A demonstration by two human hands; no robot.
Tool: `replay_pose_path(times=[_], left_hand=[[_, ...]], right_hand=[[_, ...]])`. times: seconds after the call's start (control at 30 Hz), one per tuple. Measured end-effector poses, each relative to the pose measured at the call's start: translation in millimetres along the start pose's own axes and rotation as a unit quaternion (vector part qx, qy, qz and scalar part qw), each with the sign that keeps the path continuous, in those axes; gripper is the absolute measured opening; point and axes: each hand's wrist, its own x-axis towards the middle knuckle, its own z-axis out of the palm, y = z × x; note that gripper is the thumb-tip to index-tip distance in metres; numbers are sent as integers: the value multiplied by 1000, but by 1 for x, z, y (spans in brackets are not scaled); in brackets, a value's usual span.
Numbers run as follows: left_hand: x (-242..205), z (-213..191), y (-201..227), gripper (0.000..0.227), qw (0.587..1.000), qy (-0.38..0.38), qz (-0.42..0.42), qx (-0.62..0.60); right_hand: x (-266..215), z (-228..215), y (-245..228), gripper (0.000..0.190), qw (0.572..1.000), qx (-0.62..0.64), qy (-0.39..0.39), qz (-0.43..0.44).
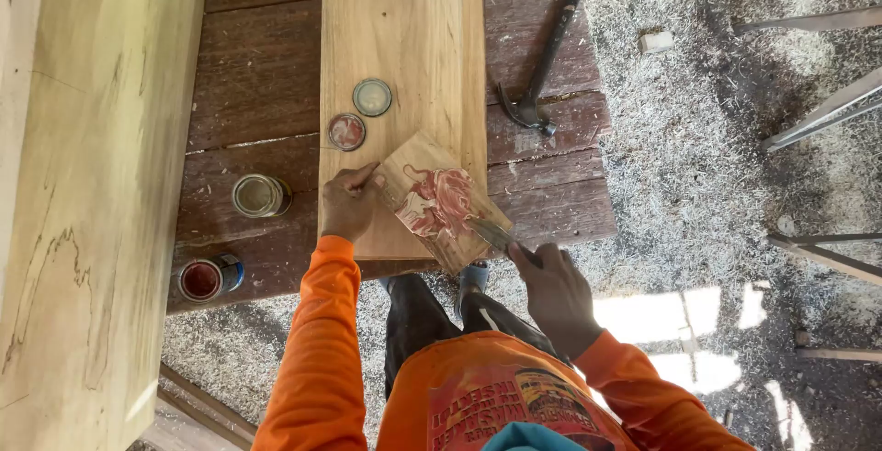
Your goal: Apply wood putty to a wooden plank using a scraper.
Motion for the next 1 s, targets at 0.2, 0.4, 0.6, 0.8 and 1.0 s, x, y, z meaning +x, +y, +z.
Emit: replay_pose_path(times=[0.2, 0.4, 0.6, 0.8, 1.0], left_hand=[[-4, -1, 14, 28, 999, 7, -29, -24], [-4, 2, 12, 28, 999, 16, -30, -7], [-4, 1, 10, 29, 999, 8, -22, -21], [-6, 1, 21, 28, 999, 17, -36, -14], [-4, 1, 0, 31, 1000, 14, -20, -12]], right_hand=[[-10, 3, -3, 61, 987, -76, -129, 53], [-31, -28, 17, 60, 984, 23, -169, 50], [-12, 28, 39, 47, 957, 248, -136, 57], [14, 85, 30, 26, 858, 470, -165, 123], [10, 102, 34, 50, 919, 366, -107, 98]])
